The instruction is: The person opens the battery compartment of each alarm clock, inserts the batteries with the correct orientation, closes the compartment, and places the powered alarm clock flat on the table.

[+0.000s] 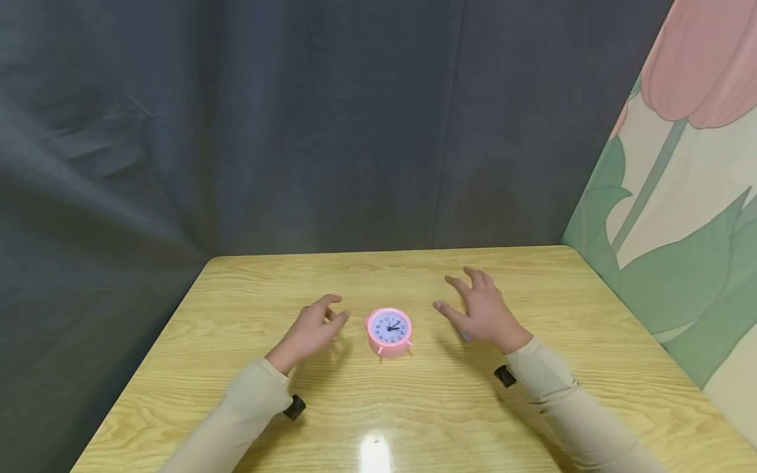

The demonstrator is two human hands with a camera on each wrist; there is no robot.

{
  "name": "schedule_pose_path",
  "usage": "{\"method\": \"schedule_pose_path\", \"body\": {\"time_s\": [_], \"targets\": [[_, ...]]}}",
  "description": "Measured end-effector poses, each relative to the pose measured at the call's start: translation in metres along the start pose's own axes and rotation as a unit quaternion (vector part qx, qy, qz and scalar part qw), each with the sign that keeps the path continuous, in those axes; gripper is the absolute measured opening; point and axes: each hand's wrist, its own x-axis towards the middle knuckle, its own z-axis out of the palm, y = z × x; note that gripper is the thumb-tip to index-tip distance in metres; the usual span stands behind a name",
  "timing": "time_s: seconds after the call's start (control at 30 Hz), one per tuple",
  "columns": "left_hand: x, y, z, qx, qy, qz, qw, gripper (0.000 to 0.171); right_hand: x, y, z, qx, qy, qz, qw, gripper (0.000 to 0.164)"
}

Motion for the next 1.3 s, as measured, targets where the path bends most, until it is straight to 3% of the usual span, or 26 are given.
{"method": "schedule_pose_path", "body": {"time_s": [0.27,0.63,0.8,1.07,1.3], "targets": [[0.004,0.011,0.033,0.002,-0.041,0.025,0.9988,0.049,0.006,-0.044,0.033,0.056,-0.019,-0.024,0.998,0.037],[0.014,0.009,0.056,-0.009,-0.018,0.029,0.9994,0.04,0.008,-0.059,0.056,0.145,-0.126,0.062,0.979,0.02],[0.016,0.004,0.059,-0.024,-0.022,0.01,0.9994,0.037,0.007,-0.061,0.057,0.174,-0.134,0.068,0.973,0.025],[0.015,0.002,0.059,-0.054,-0.022,0.008,0.9983,0.036,0.005,-0.062,0.058,0.183,-0.127,0.081,0.972,0.041],[0.014,-0.001,0.06,-0.095,-0.033,-0.015,0.9948,0.034,0.004,-0.064,0.055,0.198,-0.102,0.074,0.972,0.053]]}}
